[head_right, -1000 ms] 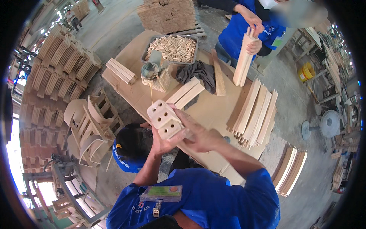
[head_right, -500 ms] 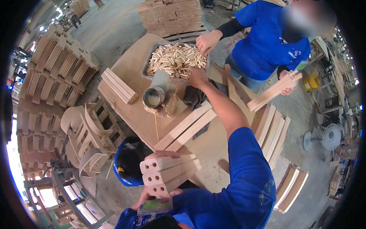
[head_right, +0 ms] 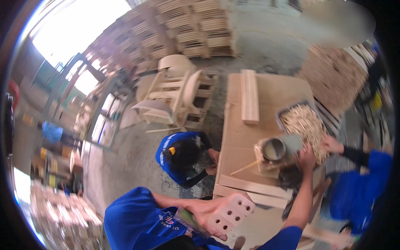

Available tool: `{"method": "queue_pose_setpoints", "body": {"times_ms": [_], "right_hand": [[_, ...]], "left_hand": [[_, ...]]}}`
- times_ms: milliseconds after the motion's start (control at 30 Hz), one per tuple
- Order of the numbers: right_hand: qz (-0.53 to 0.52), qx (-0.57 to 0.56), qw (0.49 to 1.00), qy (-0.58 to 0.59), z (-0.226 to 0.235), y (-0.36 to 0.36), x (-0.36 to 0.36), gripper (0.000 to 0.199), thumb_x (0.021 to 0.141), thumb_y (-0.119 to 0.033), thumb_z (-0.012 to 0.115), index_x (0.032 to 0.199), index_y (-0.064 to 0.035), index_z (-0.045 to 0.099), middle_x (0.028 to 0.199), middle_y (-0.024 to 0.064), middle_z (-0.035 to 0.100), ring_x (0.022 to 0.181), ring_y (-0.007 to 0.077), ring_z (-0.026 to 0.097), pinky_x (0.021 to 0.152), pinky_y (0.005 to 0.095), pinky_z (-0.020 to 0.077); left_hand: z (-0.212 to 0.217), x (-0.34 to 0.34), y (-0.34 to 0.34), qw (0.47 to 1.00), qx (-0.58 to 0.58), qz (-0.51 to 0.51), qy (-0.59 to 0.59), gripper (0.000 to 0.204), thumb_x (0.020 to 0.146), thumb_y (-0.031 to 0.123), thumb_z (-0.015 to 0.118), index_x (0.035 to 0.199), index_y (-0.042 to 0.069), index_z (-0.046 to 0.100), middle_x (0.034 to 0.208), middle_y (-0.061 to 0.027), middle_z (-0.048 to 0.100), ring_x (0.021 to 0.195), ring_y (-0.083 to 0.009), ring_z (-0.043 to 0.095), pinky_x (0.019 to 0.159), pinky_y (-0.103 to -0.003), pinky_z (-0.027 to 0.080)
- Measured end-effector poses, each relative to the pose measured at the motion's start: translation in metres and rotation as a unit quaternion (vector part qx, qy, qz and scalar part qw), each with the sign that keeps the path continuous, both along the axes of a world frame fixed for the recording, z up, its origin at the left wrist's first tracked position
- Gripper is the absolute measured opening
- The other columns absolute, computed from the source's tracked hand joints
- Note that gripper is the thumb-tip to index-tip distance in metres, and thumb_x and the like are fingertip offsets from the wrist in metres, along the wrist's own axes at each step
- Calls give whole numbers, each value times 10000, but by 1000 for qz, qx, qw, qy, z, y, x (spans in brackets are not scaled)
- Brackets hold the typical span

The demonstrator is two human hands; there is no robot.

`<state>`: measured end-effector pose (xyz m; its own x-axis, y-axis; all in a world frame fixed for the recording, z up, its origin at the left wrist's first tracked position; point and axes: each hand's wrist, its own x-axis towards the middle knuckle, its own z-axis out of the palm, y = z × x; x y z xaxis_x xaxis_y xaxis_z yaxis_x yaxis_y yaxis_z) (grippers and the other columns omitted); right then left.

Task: The person inserts small wooden dowels into pre-drilled holes on a wooden block and uses a hammer to tap them flush. The person repeats this process for multiple dowels on the same block and then stacks the finished pieces with others on the workbench.

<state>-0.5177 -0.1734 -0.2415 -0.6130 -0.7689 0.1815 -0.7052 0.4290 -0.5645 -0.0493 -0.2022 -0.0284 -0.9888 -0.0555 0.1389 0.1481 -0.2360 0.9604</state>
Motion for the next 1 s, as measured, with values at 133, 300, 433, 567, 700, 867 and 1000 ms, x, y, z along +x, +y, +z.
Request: {"method": "queue_pose_setpoints", "body": {"times_ms": [133,300,433,567,700,867,1000], "right_hand": [[-101,-22,992,-68,-5,-1,-5,408,1028,-314,606,1318,-28,604,1241,224,710,1150,402,684,954,462,528],[-158,-90,981,-60,-4,35,-69,428,1021,-355,612,1270,-7,610,1047,135,698,903,310,670,811,444,529],[-181,-175,873,-418,2,20,-37,317,1046,-353,637,1179,-65,642,938,16,638,668,110,567,509,270,414],[-179,-289,793,-505,15,25,-22,274,1089,-344,610,1190,-93,650,886,-26,605,625,27,493,445,177,310],[-173,-354,661,-638,28,25,-19,256,1128,-298,545,1197,-71,639,838,-9,576,615,48,490,456,185,441],[-159,-467,461,-738,35,26,-32,241,1150,-245,483,1144,-51,626,807,24,576,589,71,508,480,205,534],[-76,-409,484,-770,34,30,-24,237,1149,-243,488,1111,-52,622,793,27,574,564,73,496,440,206,496]], "left_hand": [[6,-4,4,999,-34,6,19,1192,741,254,794,1645,3,58,1491,-181,410,1409,-276,415,1192,-422,309],[-43,-16,-9,976,-100,28,192,1360,736,577,858,1643,0,25,1531,-180,310,1484,-322,312,1202,-439,242],[-31,-24,3,979,-71,56,183,1330,749,666,835,1623,1,85,1484,-175,335,1447,-307,343,1174,-428,261],[-15,-15,0,988,-20,24,149,1259,751,659,831,1581,-9,160,1447,-175,372,1410,-286,378,1155,-403,285],[-15,-14,6,982,-45,60,174,1235,750,659,830,1558,-21,189,1429,-175,392,1390,-279,396,1149,-389,295],[-12,-8,6,979,-74,53,184,1242,741,652,834,1554,-31,190,1435,-176,387,1385,-286,396,1149,-394,294],[-10,-6,8,977,-84,55,188,1244,732,649,840,1549,-31,193,1425,-173,391,1379,-281,400,1141,-391,298]]}}
